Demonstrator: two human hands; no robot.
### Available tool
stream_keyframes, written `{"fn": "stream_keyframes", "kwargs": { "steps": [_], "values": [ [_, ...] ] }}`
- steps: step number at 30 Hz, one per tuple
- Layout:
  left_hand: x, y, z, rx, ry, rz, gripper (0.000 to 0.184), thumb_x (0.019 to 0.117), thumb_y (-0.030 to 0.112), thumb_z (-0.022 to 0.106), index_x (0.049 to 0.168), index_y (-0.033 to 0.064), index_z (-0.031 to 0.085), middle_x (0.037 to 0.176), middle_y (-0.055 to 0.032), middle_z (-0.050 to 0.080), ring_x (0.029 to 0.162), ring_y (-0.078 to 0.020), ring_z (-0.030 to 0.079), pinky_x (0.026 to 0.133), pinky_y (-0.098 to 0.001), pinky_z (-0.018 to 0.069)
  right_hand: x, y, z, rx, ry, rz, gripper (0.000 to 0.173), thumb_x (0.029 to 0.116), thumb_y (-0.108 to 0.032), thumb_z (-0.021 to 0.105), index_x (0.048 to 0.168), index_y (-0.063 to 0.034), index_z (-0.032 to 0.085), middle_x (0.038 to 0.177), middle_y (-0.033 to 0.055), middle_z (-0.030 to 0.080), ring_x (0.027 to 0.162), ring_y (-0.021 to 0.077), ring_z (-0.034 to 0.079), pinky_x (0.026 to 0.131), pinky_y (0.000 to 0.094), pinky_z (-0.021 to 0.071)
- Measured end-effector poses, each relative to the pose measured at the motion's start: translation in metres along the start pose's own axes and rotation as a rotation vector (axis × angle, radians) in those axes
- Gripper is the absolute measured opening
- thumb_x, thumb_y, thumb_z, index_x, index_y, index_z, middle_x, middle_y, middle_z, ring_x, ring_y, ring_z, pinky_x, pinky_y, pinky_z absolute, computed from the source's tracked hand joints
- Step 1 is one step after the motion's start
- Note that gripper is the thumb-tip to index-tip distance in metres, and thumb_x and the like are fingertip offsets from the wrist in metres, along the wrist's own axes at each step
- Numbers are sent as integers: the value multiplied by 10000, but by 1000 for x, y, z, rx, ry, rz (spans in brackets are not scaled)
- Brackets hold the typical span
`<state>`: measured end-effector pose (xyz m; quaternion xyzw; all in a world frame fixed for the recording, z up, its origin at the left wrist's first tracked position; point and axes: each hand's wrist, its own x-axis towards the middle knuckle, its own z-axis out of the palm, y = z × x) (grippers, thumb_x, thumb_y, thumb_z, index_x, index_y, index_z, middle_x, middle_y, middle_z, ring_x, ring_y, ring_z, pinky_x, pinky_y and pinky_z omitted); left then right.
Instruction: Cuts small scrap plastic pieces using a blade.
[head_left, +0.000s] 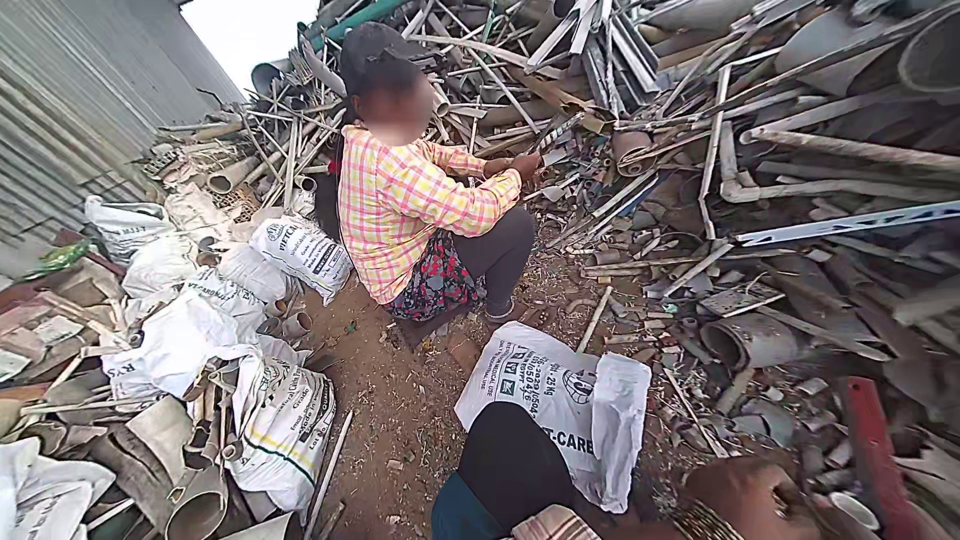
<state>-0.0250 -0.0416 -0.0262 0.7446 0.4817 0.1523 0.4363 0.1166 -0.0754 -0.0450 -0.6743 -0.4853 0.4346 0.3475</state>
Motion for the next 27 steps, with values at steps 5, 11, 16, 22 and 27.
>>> {"fn": "stream_keyframes", "kwargs": {
  "steps": [5,11,16,22,27],
  "values": [
    [-6,11,-9,-51,30,-64,370,1010,83,591,1314,-126,589,1332,-314,606,1275,-415,587,1119,-503,424,2,-4,-3,-33,30,-4,606,1010,-269,598,1464,70,384,1182,235,610,909,220,646,826,434,547],
    [0,-1,-3,-145,73,-61,327,1017,120,595,1283,-65,639,1295,-261,646,1251,-369,610,1107,-502,435,-7,-18,-6,-86,76,-32,548,1001,-190,630,1419,101,427,967,232,629,768,277,623,745,505,518],
    [5,0,3,-124,45,-84,326,1026,154,584,1273,-49,645,1302,-245,644,1255,-357,606,1104,-497,434,-6,-10,-10,-126,109,-38,537,986,-192,661,1403,82,462,921,225,646,754,297,635,731,516,520],
    [5,2,7,-88,10,-59,325,1013,128,599,1259,-81,635,1308,-278,626,1258,-384,597,1100,-512,435,-12,-6,-15,-116,76,-49,601,988,-198,645,1432,131,409,1003,275,642,808,311,649,774,517,526],
    [6,2,8,-57,-5,-78,342,1008,133,610,1280,-74,623,1318,-271,621,1259,-386,595,1090,-522,442,-14,-7,-15,-126,60,-58,554,986,-208,651,1375,135,457,955,281,638,788,344,641,763,554,509]
  ]
}}
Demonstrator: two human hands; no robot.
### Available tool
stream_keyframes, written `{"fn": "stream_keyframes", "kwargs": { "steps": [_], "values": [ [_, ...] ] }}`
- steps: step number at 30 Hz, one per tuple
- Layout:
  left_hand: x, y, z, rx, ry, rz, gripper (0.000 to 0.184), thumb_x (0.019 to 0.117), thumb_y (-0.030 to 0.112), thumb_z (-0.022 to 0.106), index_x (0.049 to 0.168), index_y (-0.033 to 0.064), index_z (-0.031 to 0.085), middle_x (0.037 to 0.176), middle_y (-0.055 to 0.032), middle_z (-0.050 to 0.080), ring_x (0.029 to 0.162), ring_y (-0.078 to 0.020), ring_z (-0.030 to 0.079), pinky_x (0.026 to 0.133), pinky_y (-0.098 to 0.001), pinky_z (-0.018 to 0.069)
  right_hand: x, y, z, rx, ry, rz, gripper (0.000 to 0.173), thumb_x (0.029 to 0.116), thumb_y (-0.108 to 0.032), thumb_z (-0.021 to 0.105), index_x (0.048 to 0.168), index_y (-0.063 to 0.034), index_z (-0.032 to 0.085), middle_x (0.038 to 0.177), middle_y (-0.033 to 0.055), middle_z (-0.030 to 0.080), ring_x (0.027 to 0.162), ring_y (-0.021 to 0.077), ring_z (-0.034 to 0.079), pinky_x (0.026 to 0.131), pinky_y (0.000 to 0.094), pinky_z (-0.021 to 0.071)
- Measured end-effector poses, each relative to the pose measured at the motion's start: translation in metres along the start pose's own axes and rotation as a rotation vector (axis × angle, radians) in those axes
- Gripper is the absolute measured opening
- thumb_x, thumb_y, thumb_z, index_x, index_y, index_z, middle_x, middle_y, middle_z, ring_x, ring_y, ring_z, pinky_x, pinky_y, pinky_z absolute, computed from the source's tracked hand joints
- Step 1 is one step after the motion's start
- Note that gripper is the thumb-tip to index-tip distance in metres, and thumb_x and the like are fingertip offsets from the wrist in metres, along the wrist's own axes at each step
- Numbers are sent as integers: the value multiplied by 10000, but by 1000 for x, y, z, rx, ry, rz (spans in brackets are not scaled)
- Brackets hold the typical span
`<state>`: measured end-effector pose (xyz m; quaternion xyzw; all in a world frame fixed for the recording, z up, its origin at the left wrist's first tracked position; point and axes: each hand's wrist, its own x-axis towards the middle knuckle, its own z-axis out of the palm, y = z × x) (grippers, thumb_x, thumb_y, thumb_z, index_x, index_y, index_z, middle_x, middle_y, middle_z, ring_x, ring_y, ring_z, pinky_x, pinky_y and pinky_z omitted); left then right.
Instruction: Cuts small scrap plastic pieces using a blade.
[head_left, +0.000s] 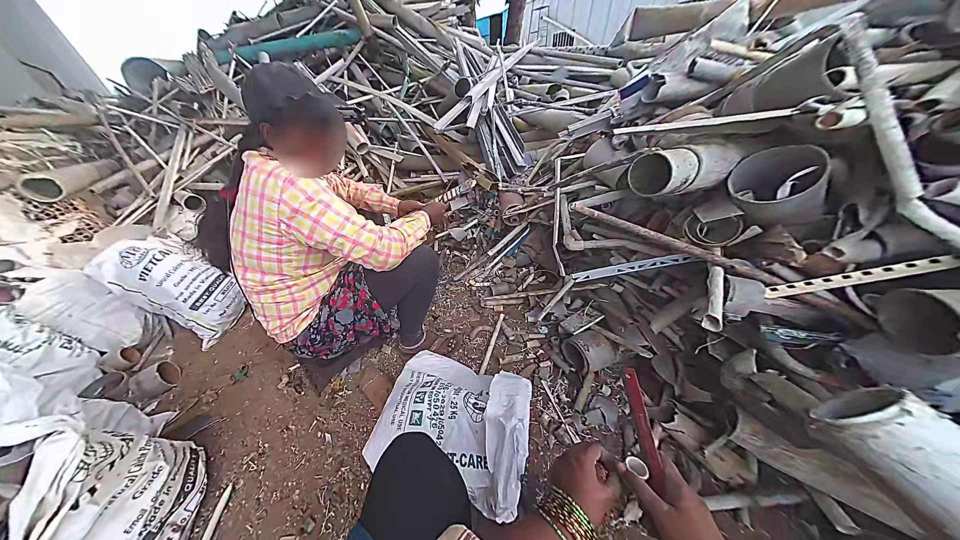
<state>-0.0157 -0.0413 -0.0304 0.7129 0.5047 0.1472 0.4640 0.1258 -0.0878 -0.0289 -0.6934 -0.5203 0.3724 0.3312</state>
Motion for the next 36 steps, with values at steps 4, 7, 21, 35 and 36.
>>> {"fn": "stream_keyframes", "kwargs": {
  "steps": [4,7,21,35,36],
  "values": [
    [-2,1,0,-27,51,6,338,1009,168,614,1253,-64,648,1270,-262,651,1227,-379,617,1073,-513,457,3,3,-1,17,2,8,525,990,-211,632,1373,106,463,903,236,641,733,317,646,715,537,528],
    [-3,2,0,-46,67,36,319,1030,152,580,1260,-51,667,1267,-249,668,1230,-363,625,1093,-499,446,6,0,-5,40,32,35,489,1008,-181,621,1384,94,472,929,237,652,743,308,656,718,520,537],
    [-7,-4,-3,-58,149,145,275,1004,112,610,1191,-68,701,1213,-246,694,1168,-356,662,1058,-485,476,7,-2,-6,76,22,5,422,1022,-167,586,1354,78,500,845,151,614,633,186,587,623,407,513],
    [-7,-5,4,-75,194,114,251,966,94,636,1138,-73,710,1167,-252,697,1111,-355,670,1009,-473,499,4,6,4,123,31,-20,492,1008,-163,575,1411,84,439,877,156,626,637,191,603,620,417,531],
    [-8,-5,4,-80,191,109,257,967,95,638,1144,-78,706,1165,-259,693,1104,-360,668,1006,-477,496,3,4,4,111,36,-30,502,1002,-162,580,1409,98,442,879,175,630,646,211,606,634,439,528]
  ]
}}
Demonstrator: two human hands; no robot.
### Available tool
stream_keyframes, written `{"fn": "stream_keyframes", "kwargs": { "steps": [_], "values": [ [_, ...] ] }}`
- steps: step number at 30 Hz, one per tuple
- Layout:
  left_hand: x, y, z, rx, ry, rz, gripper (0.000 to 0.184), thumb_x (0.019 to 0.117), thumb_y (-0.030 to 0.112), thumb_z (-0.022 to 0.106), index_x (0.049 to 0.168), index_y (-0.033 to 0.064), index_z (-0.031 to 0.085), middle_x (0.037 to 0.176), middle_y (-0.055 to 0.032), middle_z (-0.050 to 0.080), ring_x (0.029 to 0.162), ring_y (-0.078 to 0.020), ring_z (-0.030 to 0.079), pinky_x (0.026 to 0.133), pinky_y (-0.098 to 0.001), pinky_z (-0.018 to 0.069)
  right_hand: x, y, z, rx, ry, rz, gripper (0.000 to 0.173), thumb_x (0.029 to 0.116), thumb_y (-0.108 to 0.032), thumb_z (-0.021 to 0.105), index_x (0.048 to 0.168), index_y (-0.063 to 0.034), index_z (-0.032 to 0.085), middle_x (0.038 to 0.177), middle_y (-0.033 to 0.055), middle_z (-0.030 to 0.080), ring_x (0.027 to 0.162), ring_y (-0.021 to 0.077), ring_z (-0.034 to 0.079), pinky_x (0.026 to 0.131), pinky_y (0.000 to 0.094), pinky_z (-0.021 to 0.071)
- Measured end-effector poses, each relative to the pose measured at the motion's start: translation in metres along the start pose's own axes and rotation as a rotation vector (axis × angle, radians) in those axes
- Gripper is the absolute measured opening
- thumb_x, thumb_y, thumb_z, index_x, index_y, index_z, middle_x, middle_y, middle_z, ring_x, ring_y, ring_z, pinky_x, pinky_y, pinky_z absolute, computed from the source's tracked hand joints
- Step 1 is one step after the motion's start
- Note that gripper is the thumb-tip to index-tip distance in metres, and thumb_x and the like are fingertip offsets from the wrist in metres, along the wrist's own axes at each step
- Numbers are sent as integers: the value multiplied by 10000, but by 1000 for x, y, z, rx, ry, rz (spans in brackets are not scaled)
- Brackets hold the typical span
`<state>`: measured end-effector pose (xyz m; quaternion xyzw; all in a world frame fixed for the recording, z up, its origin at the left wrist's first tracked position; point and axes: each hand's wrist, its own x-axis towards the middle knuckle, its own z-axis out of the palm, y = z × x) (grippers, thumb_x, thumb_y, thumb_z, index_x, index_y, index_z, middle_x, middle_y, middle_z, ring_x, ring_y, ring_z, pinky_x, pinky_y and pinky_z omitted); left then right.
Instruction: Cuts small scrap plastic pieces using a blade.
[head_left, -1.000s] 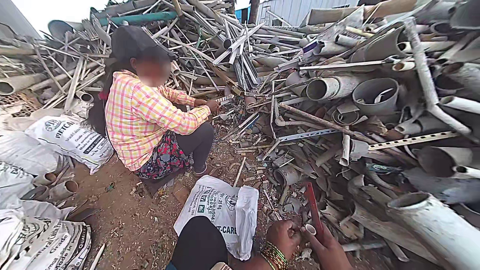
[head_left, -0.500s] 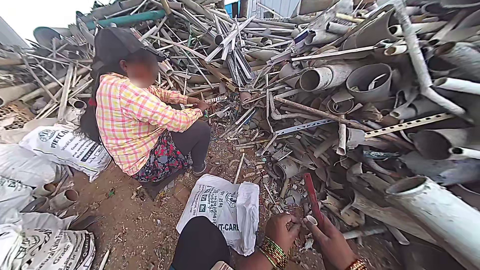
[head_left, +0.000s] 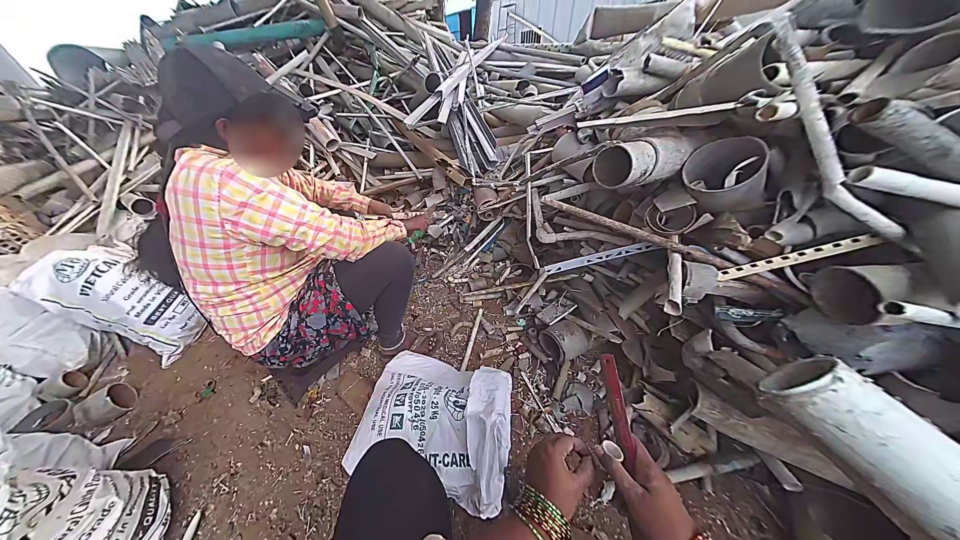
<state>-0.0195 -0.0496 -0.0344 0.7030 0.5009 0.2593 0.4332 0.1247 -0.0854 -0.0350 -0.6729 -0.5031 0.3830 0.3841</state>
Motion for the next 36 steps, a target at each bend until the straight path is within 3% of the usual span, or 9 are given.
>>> {"fn": "stream_keyframes", "kwargs": {
  "steps": [5,7,15,25,28,31,32,34,36],
  "values": [
    [-4,1,0,-29,50,71,251,987,96,619,1144,-68,726,1127,-250,714,1029,-348,690,964,-473,513,5,-5,-5,-31,40,-5,471,996,-173,582,1371,93,477,886,202,638,692,260,622,671,487,517],
    [-5,0,0,-45,54,64,244,986,95,626,1135,-69,728,1131,-247,716,1065,-344,693,996,-475,510,6,-3,-3,-27,40,-9,471,999,-186,577,1371,87,482,874,181,634,668,237,618,647,466,523],
    [-3,-4,0,-29,38,33,236,971,117,655,1092,-69,733,1060,-233,719,941,-328,682,917,-479,517,0,-3,4,30,49,28,485,1006,-178,576,1393,86,453,822,133,608,594,170,578,580,390,509],
    [-4,-3,6,-60,110,54,228,950,63,644,1100,-91,718,1089,-250,712,993,-330,689,938,-455,523,-2,-8,5,37,75,25,477,1003,-187,561,1395,67,466,843,126,615,610,155,576,589,373,502],
    [-5,-1,6,-60,124,50,231,951,54,638,1109,-95,717,1101,-251,714,1014,-345,692,951,-470,522,0,-11,5,110,59,72,420,1029,-158,560,1377,61,469,789,73,594,553,93,557,536,284,495],
    [-2,-3,7,-99,139,63,224,971,61,635,1120,-77,730,1132,-246,714,1037,-329,696,967,-454,523,11,-15,-3,214,12,167,319,1069,-154,516,1321,39,484,772,41,553,543,74,537,535,251,491],
    [-1,-4,6,-116,132,42,221,978,64,633,1128,-64,732,1144,-235,713,1015,-301,702,944,-431,537,15,-14,-5,234,-9,188,305,1077,-163,505,1311,32,488,765,33,539,535,71,530,531,245,492],
    [2,-6,6,-158,108,-14,208,997,75,619,1139,-28,731,1127,-185,709,843,-188,683,774,-340,561,21,-10,-9,260,-46,212,288,1085,-191,497,1283,18,497,751,20,516,526,73,518,523,247,498],
    [5,-7,5,-222,91,-66,195,1001,76,618,1136,-12,728,1080,-138,707,717,-98,613,662,-273,520,23,-8,-13,253,-85,235,253,1088,-218,498,1221,-4,510,743,11,497,539,81,512,545,258,497]
  ]
}}
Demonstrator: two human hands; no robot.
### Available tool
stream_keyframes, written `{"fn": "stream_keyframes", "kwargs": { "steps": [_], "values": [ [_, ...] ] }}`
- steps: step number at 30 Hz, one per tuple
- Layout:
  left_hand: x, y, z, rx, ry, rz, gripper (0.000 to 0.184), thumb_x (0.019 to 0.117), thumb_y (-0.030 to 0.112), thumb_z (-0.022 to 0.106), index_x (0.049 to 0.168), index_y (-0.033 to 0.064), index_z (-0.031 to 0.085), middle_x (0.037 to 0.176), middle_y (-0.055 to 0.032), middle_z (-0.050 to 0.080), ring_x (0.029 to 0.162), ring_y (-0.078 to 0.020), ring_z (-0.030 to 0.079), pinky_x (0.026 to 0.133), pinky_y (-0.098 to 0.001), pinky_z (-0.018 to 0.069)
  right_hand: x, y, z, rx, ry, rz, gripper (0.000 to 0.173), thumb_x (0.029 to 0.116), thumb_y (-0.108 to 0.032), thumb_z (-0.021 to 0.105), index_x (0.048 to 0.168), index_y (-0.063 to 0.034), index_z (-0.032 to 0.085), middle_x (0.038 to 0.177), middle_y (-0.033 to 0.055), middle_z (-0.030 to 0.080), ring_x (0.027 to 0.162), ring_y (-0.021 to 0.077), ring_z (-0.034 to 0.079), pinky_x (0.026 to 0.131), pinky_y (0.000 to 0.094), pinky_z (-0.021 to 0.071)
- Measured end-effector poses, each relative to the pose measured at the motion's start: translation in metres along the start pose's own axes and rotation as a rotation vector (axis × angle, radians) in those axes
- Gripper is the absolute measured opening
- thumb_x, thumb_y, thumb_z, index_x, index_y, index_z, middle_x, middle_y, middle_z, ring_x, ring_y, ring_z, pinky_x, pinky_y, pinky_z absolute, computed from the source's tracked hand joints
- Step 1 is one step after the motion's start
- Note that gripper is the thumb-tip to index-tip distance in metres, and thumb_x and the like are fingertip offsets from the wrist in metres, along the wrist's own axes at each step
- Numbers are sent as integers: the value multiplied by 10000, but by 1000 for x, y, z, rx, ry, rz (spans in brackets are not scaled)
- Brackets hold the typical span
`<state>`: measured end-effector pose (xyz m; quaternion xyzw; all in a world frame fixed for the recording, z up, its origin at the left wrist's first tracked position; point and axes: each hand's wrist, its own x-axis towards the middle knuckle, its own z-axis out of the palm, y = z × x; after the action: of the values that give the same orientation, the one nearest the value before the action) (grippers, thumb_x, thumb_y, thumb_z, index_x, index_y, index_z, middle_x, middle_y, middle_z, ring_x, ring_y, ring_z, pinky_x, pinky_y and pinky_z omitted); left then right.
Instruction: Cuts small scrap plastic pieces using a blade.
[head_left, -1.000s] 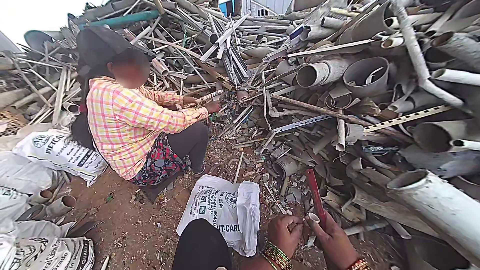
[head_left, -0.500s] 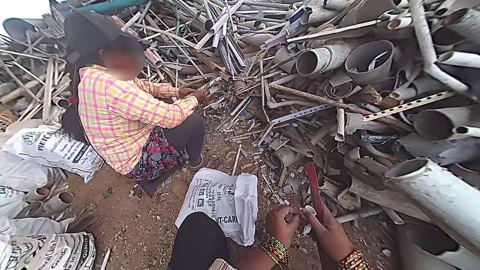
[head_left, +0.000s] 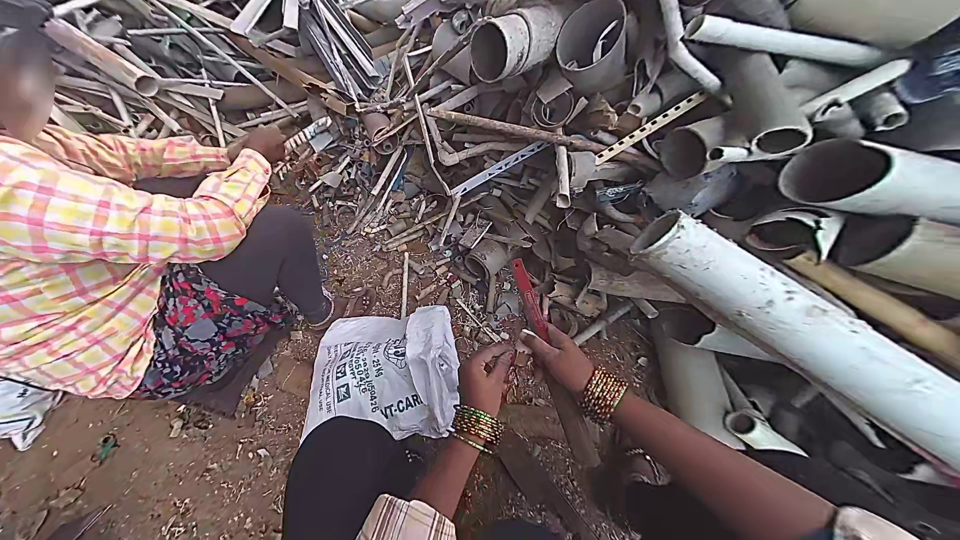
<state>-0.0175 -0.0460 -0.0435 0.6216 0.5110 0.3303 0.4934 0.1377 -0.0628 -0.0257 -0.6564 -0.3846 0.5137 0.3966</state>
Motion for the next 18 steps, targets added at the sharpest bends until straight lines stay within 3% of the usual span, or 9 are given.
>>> {"fn": "stream_keyframes", "kwargs": {
  "steps": [3,8,13,18],
  "values": [
    [2,-1,-1,-25,2,-20,180,994,65,634,1124,-13,730,1024,-108,709,650,-32,557,599,-210,478,1,-1,-3,-4,-50,33,234,1094,-237,494,1188,-24,508,711,-5,484,523,79,520,542,250,513],
    [4,-6,-2,92,34,82,169,976,76,656,1090,-2,754,1023,-123,727,684,-67,593,647,-246,505,2,2,0,5,-66,29,193,1092,-230,495,1099,-41,526,673,-28,482,514,60,517,531,230,499],
    [2,-4,-2,182,88,138,176,967,61,658,1099,-1,756,1086,-157,726,706,-118,605,677,-292,509,0,1,5,-31,-44,-16,293,1089,-241,498,1253,1,522,766,11,564,573,68,557,571,243,506],
    [2,-6,-2,239,151,174,164,964,80,666,1076,-1,754,1030,-138,728,666,-100,581,651,-281,498,-7,-1,9,-84,-62,-60,412,1078,-242,518,1378,35,461,913,73,609,675,95,586,654,279,517]
  ]
}}
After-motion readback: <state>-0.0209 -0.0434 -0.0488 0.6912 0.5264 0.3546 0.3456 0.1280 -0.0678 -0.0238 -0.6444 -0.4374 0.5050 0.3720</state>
